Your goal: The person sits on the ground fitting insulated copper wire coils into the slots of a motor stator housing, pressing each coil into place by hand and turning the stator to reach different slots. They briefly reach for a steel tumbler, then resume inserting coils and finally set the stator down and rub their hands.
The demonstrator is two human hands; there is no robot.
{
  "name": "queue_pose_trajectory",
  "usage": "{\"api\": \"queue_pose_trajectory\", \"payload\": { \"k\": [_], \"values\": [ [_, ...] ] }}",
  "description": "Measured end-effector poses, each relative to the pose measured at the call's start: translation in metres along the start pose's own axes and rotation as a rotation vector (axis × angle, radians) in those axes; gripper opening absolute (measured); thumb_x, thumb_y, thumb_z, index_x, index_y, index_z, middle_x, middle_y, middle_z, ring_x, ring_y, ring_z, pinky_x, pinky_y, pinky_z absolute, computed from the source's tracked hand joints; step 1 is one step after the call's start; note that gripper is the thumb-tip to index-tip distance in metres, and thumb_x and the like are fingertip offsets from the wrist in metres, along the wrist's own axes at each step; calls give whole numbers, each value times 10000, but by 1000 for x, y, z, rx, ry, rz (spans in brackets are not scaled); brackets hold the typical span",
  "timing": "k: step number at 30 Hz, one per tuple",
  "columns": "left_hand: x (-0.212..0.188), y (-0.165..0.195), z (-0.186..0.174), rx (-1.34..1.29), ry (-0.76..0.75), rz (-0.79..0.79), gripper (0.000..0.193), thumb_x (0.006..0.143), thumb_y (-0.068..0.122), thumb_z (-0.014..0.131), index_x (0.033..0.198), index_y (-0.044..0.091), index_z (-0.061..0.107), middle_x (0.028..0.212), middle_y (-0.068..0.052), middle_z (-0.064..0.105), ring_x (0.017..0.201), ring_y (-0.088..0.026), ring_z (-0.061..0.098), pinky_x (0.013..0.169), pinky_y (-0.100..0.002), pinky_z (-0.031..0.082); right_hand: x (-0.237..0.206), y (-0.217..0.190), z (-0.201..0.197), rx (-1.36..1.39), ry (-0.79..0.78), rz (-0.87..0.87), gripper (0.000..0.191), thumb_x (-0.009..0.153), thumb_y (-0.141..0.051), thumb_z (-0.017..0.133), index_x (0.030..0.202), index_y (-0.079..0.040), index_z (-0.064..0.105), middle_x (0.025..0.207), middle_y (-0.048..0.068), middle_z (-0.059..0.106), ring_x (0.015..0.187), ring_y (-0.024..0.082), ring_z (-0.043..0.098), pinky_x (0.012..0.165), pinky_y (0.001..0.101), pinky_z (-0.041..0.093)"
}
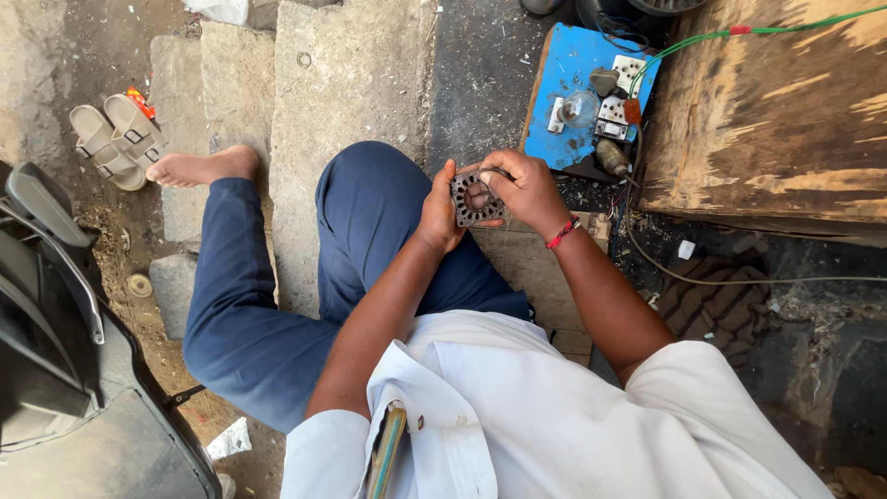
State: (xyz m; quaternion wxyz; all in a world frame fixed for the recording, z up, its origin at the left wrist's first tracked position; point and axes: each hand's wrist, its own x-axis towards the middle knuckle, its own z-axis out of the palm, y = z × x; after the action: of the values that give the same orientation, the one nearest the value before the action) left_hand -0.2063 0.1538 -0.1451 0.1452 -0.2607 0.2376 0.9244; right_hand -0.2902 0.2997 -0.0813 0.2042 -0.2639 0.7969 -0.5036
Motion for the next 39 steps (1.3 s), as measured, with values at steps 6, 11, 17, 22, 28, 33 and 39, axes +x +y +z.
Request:
{"api": "queue_pose_trajectory", "payload": {
  "k": [6,11,17,22,28,33,39],
  "values": [
    [0,-1,0,-9,-79,33,692,1060,576,293,1432,42,529,1194,-185,702,1028,-314,728,794,-575,640,-6,-1,10,46,89,59,89,969,-47,669,1048,-9,685,951,68,736,845,127,721,714,296,570],
    [-3,1,3,-40,-82,67,681,1071,557,307,1422,20,535,1228,-188,710,1057,-329,731,795,-558,638,-9,-7,17,206,51,229,79,983,-51,613,1035,-28,669,900,36,764,810,110,775,694,280,615],
    [-1,-1,2,-44,-34,92,648,1091,527,331,1405,12,568,1189,-176,715,1052,-284,731,857,-471,627,-7,-19,18,155,102,110,114,994,-33,602,1064,-20,691,913,58,773,808,98,762,676,278,624],
    [3,-3,1,-31,-8,99,638,1086,520,326,1387,18,581,1173,-157,723,1020,-273,734,875,-437,620,-5,-22,18,137,64,156,149,992,-30,606,1082,-37,724,895,60,771,795,97,743,674,279,607],
    [-1,0,1,-32,-59,51,658,1061,552,314,1387,41,569,1154,-170,721,987,-307,737,792,-520,632,-3,-16,14,39,44,46,129,967,-25,647,1070,-16,725,928,70,774,831,115,741,712,295,590],
    [-3,3,4,-22,-59,-3,652,1060,570,307,1348,46,564,1162,-170,715,1005,-321,734,753,-572,648,1,-17,4,42,-57,87,144,950,-38,644,1061,-30,735,926,64,776,839,111,756,719,292,597],
    [-1,2,1,2,-32,-18,634,1059,572,306,1321,66,583,1116,-148,715,974,-303,721,752,-580,640,7,-16,-6,22,-143,18,82,947,-51,680,1016,-26,714,927,70,770,838,157,759,720,310,583]
  ]
}}
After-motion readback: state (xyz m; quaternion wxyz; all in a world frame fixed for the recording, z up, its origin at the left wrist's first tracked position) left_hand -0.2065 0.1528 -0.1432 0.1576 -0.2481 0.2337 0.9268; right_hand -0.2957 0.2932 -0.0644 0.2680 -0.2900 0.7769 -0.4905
